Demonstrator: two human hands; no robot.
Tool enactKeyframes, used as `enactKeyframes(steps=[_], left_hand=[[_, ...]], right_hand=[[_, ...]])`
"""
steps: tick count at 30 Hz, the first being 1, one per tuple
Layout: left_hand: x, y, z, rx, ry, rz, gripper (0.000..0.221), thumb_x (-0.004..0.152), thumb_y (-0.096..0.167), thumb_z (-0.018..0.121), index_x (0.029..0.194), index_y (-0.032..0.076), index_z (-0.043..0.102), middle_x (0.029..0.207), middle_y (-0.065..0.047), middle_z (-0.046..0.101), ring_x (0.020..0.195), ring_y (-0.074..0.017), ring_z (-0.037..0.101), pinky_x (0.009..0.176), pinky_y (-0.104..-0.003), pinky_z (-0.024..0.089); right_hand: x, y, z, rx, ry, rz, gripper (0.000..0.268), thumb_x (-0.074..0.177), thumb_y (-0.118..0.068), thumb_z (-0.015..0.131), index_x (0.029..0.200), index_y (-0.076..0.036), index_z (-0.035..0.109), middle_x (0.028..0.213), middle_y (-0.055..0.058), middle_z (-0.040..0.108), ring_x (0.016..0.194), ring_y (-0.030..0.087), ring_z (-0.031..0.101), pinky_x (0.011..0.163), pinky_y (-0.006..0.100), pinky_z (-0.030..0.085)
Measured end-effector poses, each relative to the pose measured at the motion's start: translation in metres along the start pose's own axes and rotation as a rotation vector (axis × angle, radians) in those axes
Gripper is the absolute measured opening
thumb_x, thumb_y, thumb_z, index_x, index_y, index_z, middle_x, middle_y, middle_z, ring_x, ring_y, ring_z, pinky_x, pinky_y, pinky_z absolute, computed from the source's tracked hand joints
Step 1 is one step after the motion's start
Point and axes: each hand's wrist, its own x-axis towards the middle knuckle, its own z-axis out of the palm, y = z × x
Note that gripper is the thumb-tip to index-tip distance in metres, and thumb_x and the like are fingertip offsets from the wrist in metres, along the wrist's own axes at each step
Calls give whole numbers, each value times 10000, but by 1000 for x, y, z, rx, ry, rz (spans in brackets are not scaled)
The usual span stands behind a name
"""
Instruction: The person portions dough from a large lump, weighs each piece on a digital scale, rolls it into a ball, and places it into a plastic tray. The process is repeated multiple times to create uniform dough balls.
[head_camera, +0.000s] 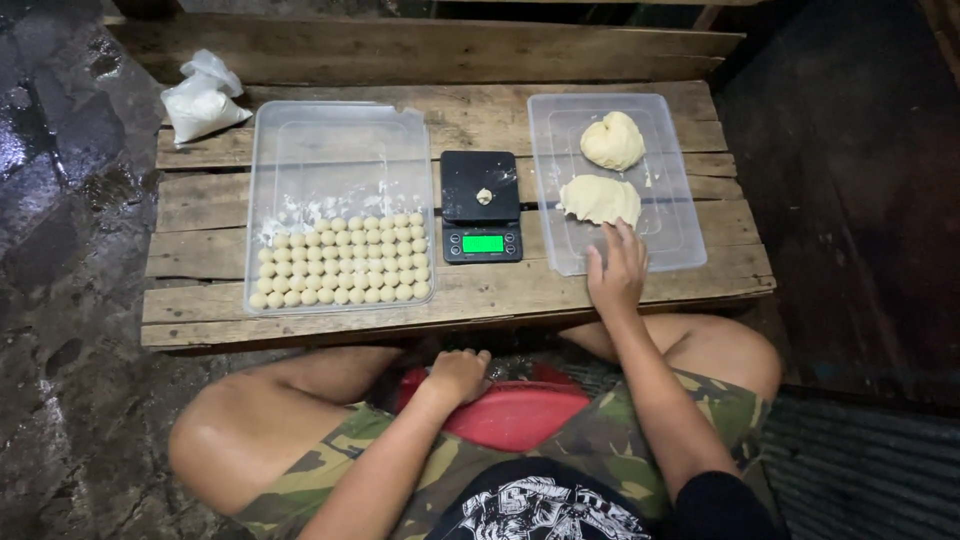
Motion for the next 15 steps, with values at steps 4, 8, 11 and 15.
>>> enactKeyframes(steps=[4, 8, 11, 15], left_hand=[[1, -2, 3, 12, -39, -4, 592, 997, 404, 540, 1476, 59, 499, 1307, -247, 652, 1201, -428, 643, 979, -563, 495], [0, -5, 2, 14, -43, -24, 605, 996, 412, 543, 1486, 60, 491, 1331, -238, 646, 1225, -419, 636, 987, -553, 498], [9, -11, 9, 2, -43, -24, 611, 986, 418, 538, 1479, 59, 495, 1321, -243, 647, 1208, -425, 641, 966, -559, 506], [10, -11, 12, 11, -37, -32, 598, 990, 416, 543, 1482, 79, 499, 1320, -226, 652, 1214, -413, 643, 972, -552, 510]], right_hand=[[-12, 5, 1, -15, 35, 52, 409, 975, -178, 731, 1329, 10, 646, 1372, 218, 602, 1231, 410, 575, 1054, 531, 414], [-15, 5, 4, -40, 25, 109, 340, 990, -215, 711, 1293, -60, 699, 1305, 151, 666, 1180, 343, 623, 1005, 489, 439], [-15, 7, 6, -63, 11, 107, 343, 978, -247, 719, 1280, -86, 706, 1308, 130, 672, 1182, 329, 624, 1001, 478, 444], [-15, 7, 6, -90, -9, 118, 337, 962, -244, 739, 1255, -80, 715, 1295, 132, 679, 1173, 328, 629, 999, 478, 453]])
